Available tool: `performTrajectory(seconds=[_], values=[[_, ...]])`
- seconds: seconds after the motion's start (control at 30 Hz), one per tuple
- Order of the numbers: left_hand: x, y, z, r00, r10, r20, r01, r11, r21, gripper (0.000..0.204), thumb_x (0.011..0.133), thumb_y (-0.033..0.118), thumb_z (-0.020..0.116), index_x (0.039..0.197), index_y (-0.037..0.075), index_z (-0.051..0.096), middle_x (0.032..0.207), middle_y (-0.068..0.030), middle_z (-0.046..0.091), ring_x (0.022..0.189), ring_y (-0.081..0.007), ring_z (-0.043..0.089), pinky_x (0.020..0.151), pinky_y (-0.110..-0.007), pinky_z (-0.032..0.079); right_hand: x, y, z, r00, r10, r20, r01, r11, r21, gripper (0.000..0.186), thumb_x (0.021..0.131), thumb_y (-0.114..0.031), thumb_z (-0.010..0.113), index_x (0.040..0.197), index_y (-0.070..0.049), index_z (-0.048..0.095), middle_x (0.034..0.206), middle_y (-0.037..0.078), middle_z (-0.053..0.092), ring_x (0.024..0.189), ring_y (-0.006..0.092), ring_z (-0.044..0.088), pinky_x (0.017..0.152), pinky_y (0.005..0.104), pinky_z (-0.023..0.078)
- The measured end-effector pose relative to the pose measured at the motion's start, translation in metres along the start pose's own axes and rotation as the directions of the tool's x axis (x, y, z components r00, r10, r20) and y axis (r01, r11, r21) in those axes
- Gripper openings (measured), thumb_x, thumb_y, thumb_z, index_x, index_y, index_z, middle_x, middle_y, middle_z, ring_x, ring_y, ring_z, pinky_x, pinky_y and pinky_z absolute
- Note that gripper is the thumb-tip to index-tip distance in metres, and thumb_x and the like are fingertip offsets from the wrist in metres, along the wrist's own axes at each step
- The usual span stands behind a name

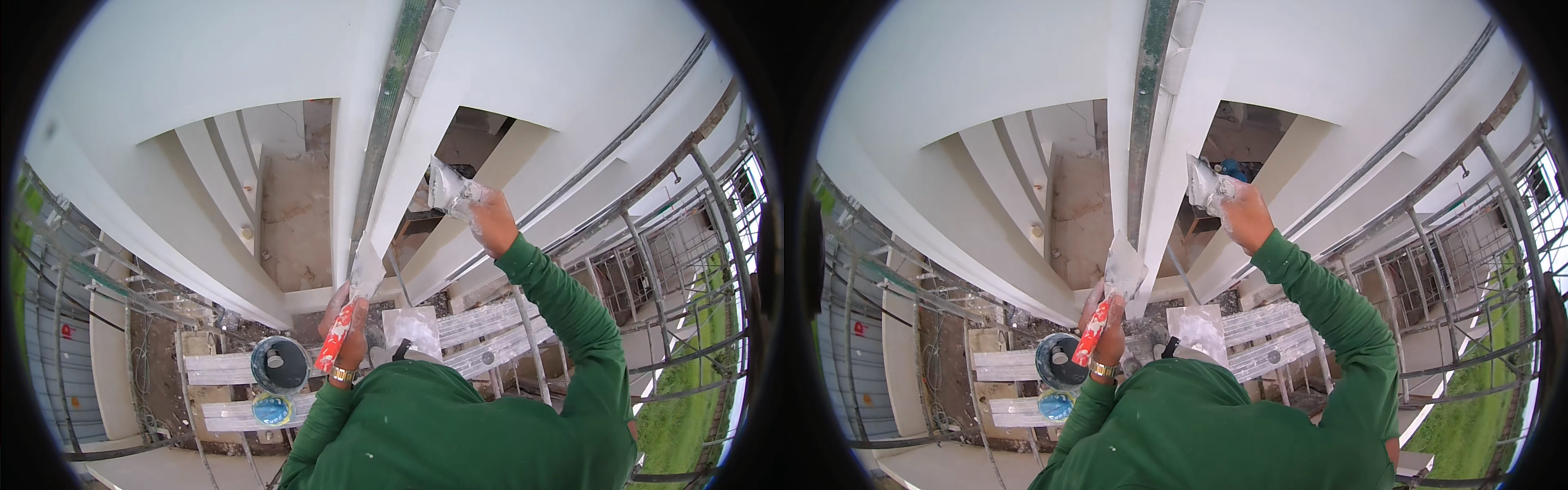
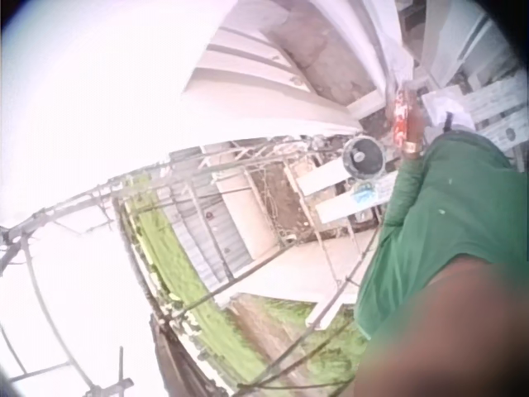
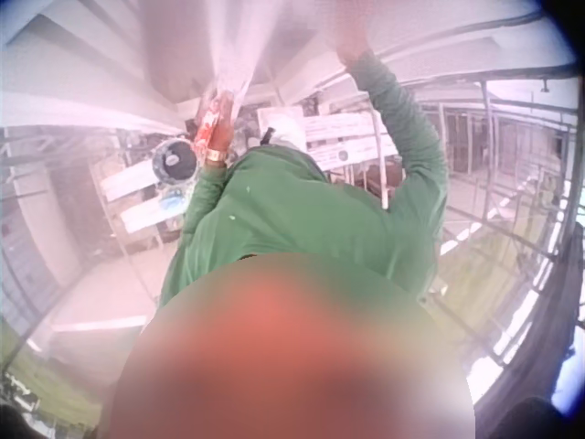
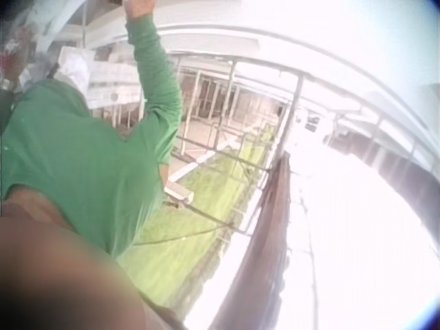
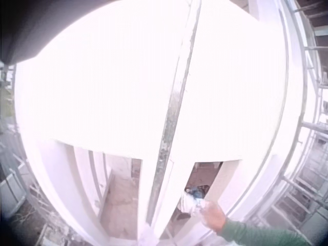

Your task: The person scoops white plaster from a board using a trowel and applies it to a vertical wall surface. They repeatedly smooth the material along the wall's edge and corners using the trowel and a smaller putty knife.

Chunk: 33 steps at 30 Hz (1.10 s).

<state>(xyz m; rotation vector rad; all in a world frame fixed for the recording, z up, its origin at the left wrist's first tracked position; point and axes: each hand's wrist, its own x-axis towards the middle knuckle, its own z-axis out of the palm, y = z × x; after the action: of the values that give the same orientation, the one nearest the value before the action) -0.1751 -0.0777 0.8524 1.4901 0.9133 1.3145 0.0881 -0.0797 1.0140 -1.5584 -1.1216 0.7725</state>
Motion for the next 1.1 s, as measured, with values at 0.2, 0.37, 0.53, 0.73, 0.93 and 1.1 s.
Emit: performTrajectory(seconds=[0.2,0.37,0.53,0.73,0.93,1.1], values=[[0.033,-0.001,0.012,0.699,0.578,0.420,-0.651,0.758,0.039,0.037,0.082,-0.006,0.060,0.117,0.004,0.063,0.119,-0.0182,0.066,0.114,-0.0348,0.062,0.092,-0.042,0.054,-0.058,0.051,0.059,0.914,0.353,0.198,-0.345,0.425,0.837,0.033,0.083,0.008,0.050,0.115,0.015,0.054,0.111,0.018,0.063,0.099,0.0306,0.066,0.089,0.0431,0.056],[0.040,-0.031,-0.007,0.851,0.370,0.371,-0.483,0.829,0.281,0.036,0.085,0.000,0.060,0.121,0.004,0.062,0.116,-0.0186,0.067,0.112,-0.0346,0.064,0.088,-0.041,0.055,-0.043,0.058,0.033,0.955,0.223,0.197,-0.272,0.385,0.882,0.038,0.083,0.008,0.045,0.121,0.013,0.051,0.119,0.020,0.060,0.106,0.0331,0.063,0.098,0.0459,0.052],[0.018,-0.035,-0.007,0.983,-0.041,0.177,-0.020,0.944,0.328,0.037,0.092,0.019,0.065,0.125,0.002,0.061,0.111,-0.0185,0.069,0.097,-0.0272,0.069,0.083,-0.036,0.054,0.011,0.024,-0.012,0.814,-0.562,-0.147,0.519,0.817,-0.251,0.042,0.084,0.006,0.046,0.123,-0.003,0.059,0.126,0.014,0.061,0.117,0.0312,0.058,0.100,0.0482,0.046],[0.005,-0.040,-0.011,0.986,-0.122,0.113,0.092,0.966,0.240,0.042,0.092,0.026,0.066,0.123,-0.001,0.061,0.112,-0.0186,0.068,0.101,-0.0265,0.067,0.087,-0.037,0.051,0.116,-0.057,-0.066,0.299,-0.703,0.645,0.524,-0.444,-0.727,0.033,0.077,-0.018,0.069,0.110,-0.015,0.069,0.134,0.002,0.058,0.132,0.0266,0.046,0.113,0.0569,0.029],[-0.003,-0.045,-0.015,0.984,-0.134,0.116,0.093,0.949,0.302,0.042,0.092,0.025,0.065,0.123,-0.001,0.061,0.110,-0.0182,0.069,0.099,-0.0255,0.067,0.086,-0.037,0.051,0.168,-0.083,-0.079,0.241,-0.509,0.826,0.408,-0.719,-0.562,0.033,0.086,-0.020,0.063,0.118,-0.015,0.068,0.141,0.002,0.053,0.138,0.0273,0.038,0.116,0.0536,0.026],[-0.001,-0.053,-0.007,0.976,-0.194,0.102,0.174,0.969,0.175,0.043,0.091,0.026,0.066,0.124,-0.002,0.061,0.110,-0.0160,0.069,0.099,-0.0226,0.066,0.087,-0.036,0.051,0.172,-0.090,-0.061,0.349,-0.474,0.809,0.276,-0.773,-0.572,0.030,0.089,-0.018,0.061,0.119,-0.017,0.068,0.144,0.003,0.051,0.140,0.0261,0.036,0.115,0.0502,0.029]])
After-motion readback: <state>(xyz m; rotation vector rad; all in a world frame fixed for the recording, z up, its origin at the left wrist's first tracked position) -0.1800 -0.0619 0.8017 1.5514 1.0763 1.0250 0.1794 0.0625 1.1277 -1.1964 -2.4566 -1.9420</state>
